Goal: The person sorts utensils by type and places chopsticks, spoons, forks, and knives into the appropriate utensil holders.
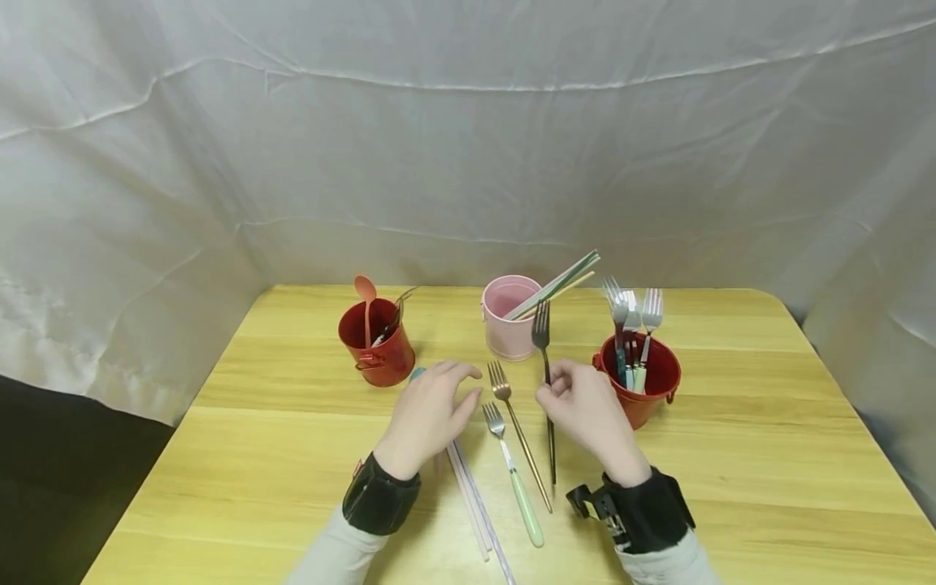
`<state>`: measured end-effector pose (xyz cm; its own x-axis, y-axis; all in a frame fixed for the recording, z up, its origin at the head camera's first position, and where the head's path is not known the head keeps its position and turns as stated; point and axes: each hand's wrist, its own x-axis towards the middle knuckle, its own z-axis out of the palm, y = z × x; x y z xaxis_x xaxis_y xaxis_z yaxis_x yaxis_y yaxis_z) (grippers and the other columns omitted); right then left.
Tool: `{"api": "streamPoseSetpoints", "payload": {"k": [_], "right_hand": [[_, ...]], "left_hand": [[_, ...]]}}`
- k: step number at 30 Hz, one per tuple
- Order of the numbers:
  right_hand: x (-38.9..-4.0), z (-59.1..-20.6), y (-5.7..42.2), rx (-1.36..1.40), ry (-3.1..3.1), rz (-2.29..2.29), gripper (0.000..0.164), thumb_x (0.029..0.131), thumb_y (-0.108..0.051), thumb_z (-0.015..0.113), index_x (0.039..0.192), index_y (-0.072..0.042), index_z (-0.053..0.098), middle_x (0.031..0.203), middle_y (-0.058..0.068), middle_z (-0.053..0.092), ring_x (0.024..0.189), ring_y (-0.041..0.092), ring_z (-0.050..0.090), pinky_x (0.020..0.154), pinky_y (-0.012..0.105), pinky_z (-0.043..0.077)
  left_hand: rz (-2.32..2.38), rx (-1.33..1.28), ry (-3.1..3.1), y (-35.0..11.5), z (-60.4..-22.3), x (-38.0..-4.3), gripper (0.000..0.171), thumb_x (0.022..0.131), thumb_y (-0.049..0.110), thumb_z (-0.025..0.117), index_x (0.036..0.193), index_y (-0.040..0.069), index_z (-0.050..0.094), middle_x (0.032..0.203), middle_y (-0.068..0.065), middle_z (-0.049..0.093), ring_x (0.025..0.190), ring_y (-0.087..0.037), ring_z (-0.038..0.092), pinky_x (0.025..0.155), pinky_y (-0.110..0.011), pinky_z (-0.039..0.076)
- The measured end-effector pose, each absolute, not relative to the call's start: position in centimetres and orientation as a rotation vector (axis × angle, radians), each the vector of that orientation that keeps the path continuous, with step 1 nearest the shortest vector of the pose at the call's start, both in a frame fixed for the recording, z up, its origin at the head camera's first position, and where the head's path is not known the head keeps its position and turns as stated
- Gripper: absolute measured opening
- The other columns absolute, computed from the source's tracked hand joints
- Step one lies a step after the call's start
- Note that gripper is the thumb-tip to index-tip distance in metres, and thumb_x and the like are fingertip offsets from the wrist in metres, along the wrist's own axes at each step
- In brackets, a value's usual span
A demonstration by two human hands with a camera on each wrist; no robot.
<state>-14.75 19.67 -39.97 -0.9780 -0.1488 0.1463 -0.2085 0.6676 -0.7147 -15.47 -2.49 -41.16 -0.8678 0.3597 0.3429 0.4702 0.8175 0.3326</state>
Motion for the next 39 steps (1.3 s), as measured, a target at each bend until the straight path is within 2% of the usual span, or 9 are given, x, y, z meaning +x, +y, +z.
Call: {"api": "streamPoseSetpoints", "payload": {"k": [6, 13, 17, 21, 24, 28, 34, 39], "right_hand": [[-14.4, -39.6, 20.9, 0.246, -2.752, 1.232, 0.012, 0.084, -0.006, 0.059, 0.092, 0.001, 0.062, 0.079, 0.008, 0.061, 0.069, 0.017, 0.057, 0.061, 0.023, 0.049], [-14.4, -38.7, 22.3, 0.214, -2.642, 1.158, 0.011, 0.085, -0.006, 0.059, 0.093, 0.000, 0.063, 0.076, 0.009, 0.064, 0.065, 0.016, 0.059, 0.058, 0.017, 0.048], [-14.3, -38.1, 23.1, 0.192, -2.557, 1.170, 0.011, 0.086, -0.005, 0.058, 0.094, -0.001, 0.064, 0.078, 0.008, 0.065, 0.066, 0.009, 0.060, 0.060, 0.012, 0.046], [-14.2, -37.6, 23.8, 0.157, -2.442, 1.259, 0.014, 0.089, -0.005, 0.057, 0.098, 0.003, 0.065, 0.083, 0.011, 0.065, 0.069, 0.002, 0.059, 0.061, 0.010, 0.046], [-14.3, -37.2, 24.5, 0.085, -2.355, 1.292, 0.016, 0.089, -0.004, 0.057, 0.100, 0.004, 0.065, 0.082, 0.006, 0.066, 0.068, -0.001, 0.059, 0.058, 0.008, 0.046], [-14.3, -36.7, 25.6, -0.043, -2.214, 1.339, 0.015, 0.089, -0.004, 0.059, 0.100, 0.004, 0.065, 0.079, -0.002, 0.065, 0.069, 0.001, 0.062, 0.063, 0.008, 0.048], [-14.3, -36.3, 27.0, -0.103, -2.019, 1.324, 0.017, 0.090, -0.003, 0.058, 0.104, 0.006, 0.065, 0.084, -0.004, 0.067, 0.076, 0.005, 0.064, 0.069, 0.009, 0.050], [-14.4, -36.1, 27.6, -0.110, -1.937, 1.311, 0.020, 0.091, -0.004, 0.058, 0.106, 0.005, 0.065, 0.086, -0.006, 0.068, 0.080, 0.008, 0.064, 0.074, 0.011, 0.050]], "left_hand": [[-0.644, -0.630, -2.739, -1.5, -40.7, -15.5, 0.022, 0.088, 0.026, 0.062, 0.105, 0.013, 0.067, 0.104, -0.001, 0.067, 0.097, -0.019, 0.062, 0.087, -0.039, 0.047], [-0.683, -0.651, -2.670, 0.0, -39.9, -15.3, 0.020, 0.088, 0.024, 0.061, 0.105, 0.015, 0.066, 0.101, 0.002, 0.067, 0.093, -0.017, 0.063, 0.076, -0.037, 0.048], [-0.675, -0.732, -2.624, 0.5, -40.1, -15.1, 0.017, 0.087, 0.021, 0.061, 0.103, 0.015, 0.065, 0.099, 0.004, 0.065, 0.086, -0.015, 0.061, 0.070, -0.030, 0.050], [-0.662, -0.790, -2.623, 0.7, -40.3, -15.0, 0.019, 0.087, 0.021, 0.061, 0.105, 0.016, 0.065, 0.095, 0.006, 0.063, 0.081, -0.011, 0.058, 0.066, -0.026, 0.048], [-0.654, -0.796, -2.625, 0.7, -40.5, -14.9, 0.019, 0.088, 0.022, 0.061, 0.105, 0.015, 0.065, 0.094, 0.006, 0.062, 0.080, -0.010, 0.057, 0.066, -0.026, 0.048], [-0.663, -0.797, -2.628, 0.7, -40.6, -14.9, 0.019, 0.088, 0.022, 0.061, 0.105, 0.015, 0.065, 0.097, 0.005, 0.064, 0.082, -0.011, 0.058, 0.067, -0.026, 0.048], [-0.670, -0.796, -2.636, 0.6, -40.8, -14.8, 0.018, 0.089, 0.022, 0.060, 0.104, 0.015, 0.066, 0.097, 0.004, 0.065, 0.084, -0.009, 0.059, 0.066, -0.025, 0.049], [-0.646, -0.812, -2.644, 0.7, -40.7, -14.7, 0.018, 0.088, 0.022, 0.061, 0.104, 0.015, 0.066, 0.099, 0.003, 0.066, 0.086, -0.012, 0.060, 0.071, -0.028, 0.050]]}}
